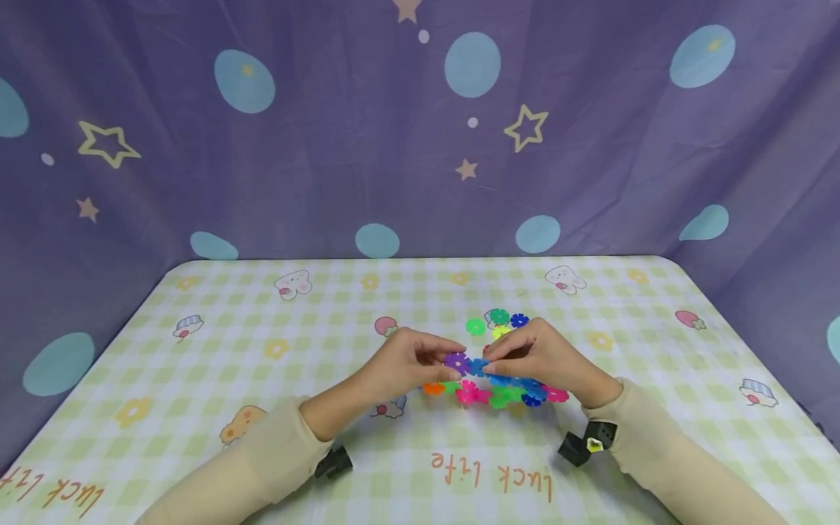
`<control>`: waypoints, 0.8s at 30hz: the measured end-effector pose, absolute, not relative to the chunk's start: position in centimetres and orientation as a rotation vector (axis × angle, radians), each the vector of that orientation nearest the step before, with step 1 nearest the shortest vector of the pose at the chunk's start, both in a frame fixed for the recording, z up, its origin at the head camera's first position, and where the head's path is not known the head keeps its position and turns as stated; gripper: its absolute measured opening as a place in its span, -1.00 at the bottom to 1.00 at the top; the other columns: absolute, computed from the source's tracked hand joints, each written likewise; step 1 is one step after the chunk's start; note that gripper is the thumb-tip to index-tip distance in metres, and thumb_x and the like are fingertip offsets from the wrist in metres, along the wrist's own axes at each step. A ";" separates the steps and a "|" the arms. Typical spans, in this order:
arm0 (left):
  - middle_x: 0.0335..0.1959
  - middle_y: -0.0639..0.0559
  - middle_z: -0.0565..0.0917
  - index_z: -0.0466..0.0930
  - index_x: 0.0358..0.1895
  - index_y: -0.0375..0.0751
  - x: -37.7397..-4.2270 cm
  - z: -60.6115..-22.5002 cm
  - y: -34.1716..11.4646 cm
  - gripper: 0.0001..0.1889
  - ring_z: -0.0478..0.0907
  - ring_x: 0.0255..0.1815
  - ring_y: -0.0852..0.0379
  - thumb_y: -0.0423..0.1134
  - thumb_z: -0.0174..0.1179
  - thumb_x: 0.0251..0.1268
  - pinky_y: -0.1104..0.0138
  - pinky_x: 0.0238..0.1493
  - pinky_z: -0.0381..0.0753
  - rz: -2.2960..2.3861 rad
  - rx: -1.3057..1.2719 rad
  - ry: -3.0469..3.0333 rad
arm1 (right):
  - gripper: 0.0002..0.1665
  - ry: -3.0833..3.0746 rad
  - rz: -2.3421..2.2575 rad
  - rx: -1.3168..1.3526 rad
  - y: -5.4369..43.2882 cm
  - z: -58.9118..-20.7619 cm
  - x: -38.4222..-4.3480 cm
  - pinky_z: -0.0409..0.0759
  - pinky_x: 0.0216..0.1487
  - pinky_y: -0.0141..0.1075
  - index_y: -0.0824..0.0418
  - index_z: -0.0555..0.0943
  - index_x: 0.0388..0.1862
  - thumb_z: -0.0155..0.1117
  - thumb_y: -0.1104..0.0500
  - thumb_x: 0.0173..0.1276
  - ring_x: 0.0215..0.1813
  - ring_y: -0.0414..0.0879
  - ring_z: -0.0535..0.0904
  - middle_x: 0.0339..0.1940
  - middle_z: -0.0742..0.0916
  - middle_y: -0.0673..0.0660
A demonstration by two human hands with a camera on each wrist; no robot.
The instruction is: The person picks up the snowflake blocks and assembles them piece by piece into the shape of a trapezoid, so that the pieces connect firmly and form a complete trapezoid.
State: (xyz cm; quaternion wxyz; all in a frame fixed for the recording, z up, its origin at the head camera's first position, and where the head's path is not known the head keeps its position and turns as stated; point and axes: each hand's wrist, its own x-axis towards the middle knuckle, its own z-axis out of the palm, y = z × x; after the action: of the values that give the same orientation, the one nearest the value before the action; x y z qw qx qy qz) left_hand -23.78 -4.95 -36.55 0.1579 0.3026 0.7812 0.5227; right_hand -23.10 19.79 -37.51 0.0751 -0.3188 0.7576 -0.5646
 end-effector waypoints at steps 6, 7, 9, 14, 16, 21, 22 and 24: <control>-0.43 0.01 0.70 0.67 -0.04 -0.30 -23.7 -36.4 -4.9 -0.72 0.51 -0.51 0.14 -0.35 0.31 0.15 0.46 -0.52 0.50 1.495 0.859 2.189 | -0.91 2.286 -1.692 -1.011 19.7 -37.7 -23.0 0.65 -0.13 -0.26 0.33 0.76 -0.35 0.39 0.33 0.14 -0.18 -0.11 0.70 -0.30 0.78 0.12; -0.43 0.00 0.69 0.67 -0.04 -0.31 -23.6 -36.4 -4.9 -0.72 0.50 -0.53 0.16 -0.36 0.30 0.16 0.47 -0.53 0.48 1.497 0.859 2.181 | -0.91 2.290 -1.691 -1.019 19.7 -37.7 -23.0 0.65 -0.13 -0.27 0.32 0.76 -0.35 0.39 0.33 0.15 -0.18 -0.11 0.70 -0.31 0.78 0.11; -0.45 -0.01 0.68 0.66 -0.04 -0.33 -23.6 -36.4 -4.9 -0.71 0.47 -0.55 0.20 -0.36 0.30 0.16 0.48 -0.54 0.46 1.497 0.860 2.170 | -0.91 2.293 -1.691 -1.029 19.6 -37.7 -23.0 0.65 -0.13 -0.27 0.31 0.76 -0.35 0.38 0.32 0.15 -0.19 -0.10 0.70 -0.31 0.78 0.11; -0.42 -0.01 0.69 0.67 -0.04 -0.32 -23.4 -36.4 -4.9 -0.70 0.49 -0.52 0.22 -0.34 0.33 0.13 0.47 -0.50 0.50 1.496 0.843 2.166 | -0.90 2.252 -1.681 -1.056 19.5 -37.5 -23.0 0.67 -0.19 -0.24 0.32 0.76 -0.34 0.37 0.34 0.16 -0.23 -0.09 0.70 -0.31 0.78 0.12; -0.37 -0.01 0.72 0.67 -0.04 -0.29 -23.4 -36.4 -4.9 -0.69 0.55 -0.47 0.21 -0.31 0.35 0.11 0.44 -0.44 0.56 1.480 0.838 2.161 | -0.90 2.220 -1.668 -1.066 19.6 -37.4 -23.1 0.68 -0.22 -0.21 0.33 0.75 -0.33 0.36 0.35 0.17 -0.26 -0.09 0.70 -0.31 0.78 0.12; -0.20 -0.04 0.74 0.67 -0.04 -0.27 -23.8 -36.4 -5.1 -0.67 0.65 -0.27 0.19 -0.29 0.37 0.09 0.34 -0.24 0.65 1.444 0.871 2.099 | -0.90 2.156 -1.635 -1.108 20.1 -37.5 -23.2 0.68 -0.27 -0.17 0.34 0.74 -0.31 0.33 0.36 0.19 -0.33 -0.10 0.70 -0.31 0.77 0.14; -0.19 -0.05 0.73 0.67 -0.03 -0.28 -24.0 -36.4 -5.2 -0.67 0.66 -0.24 0.19 -0.30 0.36 0.10 0.33 -0.22 0.65 1.442 0.876 2.087 | -0.90 2.148 -1.635 -1.107 20.2 -37.6 -23.3 0.68 -0.28 -0.17 0.34 0.74 -0.31 0.33 0.36 0.19 -0.33 -0.10 0.70 -0.31 0.77 0.15; -0.18 -0.08 0.73 0.65 -0.02 -0.31 -24.3 -36.5 -5.5 -0.67 0.67 -0.21 0.17 -0.31 0.35 0.12 0.32 -0.20 0.66 1.447 0.880 2.058 | -0.90 2.132 -1.637 -1.106 20.4 -37.8 -23.5 0.68 -0.30 -0.19 0.33 0.73 -0.31 0.33 0.38 0.19 -0.35 -0.10 0.70 -0.31 0.77 0.17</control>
State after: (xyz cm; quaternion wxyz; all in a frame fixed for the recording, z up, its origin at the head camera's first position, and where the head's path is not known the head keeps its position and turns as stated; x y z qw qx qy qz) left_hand -24.26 -5.50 -36.45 0.2362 0.3207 0.7503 0.5277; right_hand -23.49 20.45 -37.78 0.1169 -0.3780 0.7284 -0.5593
